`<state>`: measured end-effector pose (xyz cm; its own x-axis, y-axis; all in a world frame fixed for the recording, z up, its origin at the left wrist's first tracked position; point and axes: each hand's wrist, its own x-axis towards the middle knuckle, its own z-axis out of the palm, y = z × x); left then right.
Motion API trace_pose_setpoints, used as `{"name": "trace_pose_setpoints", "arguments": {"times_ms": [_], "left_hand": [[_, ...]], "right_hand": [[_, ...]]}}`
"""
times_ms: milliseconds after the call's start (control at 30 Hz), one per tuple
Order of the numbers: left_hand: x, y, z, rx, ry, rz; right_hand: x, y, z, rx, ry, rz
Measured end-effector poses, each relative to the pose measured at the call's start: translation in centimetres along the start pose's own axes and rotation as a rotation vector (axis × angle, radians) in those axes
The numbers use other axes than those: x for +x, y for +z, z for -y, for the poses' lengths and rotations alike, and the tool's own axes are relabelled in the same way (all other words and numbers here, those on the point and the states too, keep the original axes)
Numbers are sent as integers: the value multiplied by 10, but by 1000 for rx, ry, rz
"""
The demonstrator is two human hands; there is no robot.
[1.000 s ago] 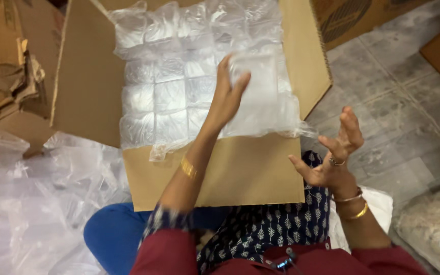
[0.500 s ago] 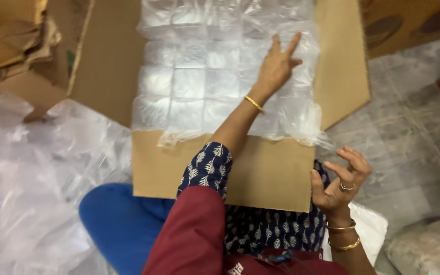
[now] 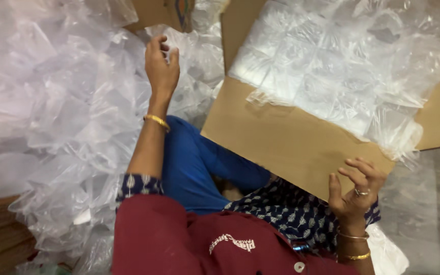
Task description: The person sits on the floor and lines a cardboard box with plastic bags, then places plastic-wrapped square containers one at a time into the box, pressing them into an even layer and adding more plastic sheeting over the top. They take wrapped containers from piles on the floor around them and fill the box.
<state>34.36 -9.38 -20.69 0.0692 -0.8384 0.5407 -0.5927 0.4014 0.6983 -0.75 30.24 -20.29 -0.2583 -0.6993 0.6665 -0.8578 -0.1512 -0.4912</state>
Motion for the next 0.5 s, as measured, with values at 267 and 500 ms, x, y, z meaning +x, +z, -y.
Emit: {"name": "trace_pose_setpoints", "arguments": {"times_ms": [267, 500], "left_hand": [[17, 6, 67, 554, -393, 269], [-4, 6, 68, 636, 45, 330]], "right_hand": [[-2, -15, 74, -70, -122, 1], [-51, -30, 107, -89, -6, -73]]}}
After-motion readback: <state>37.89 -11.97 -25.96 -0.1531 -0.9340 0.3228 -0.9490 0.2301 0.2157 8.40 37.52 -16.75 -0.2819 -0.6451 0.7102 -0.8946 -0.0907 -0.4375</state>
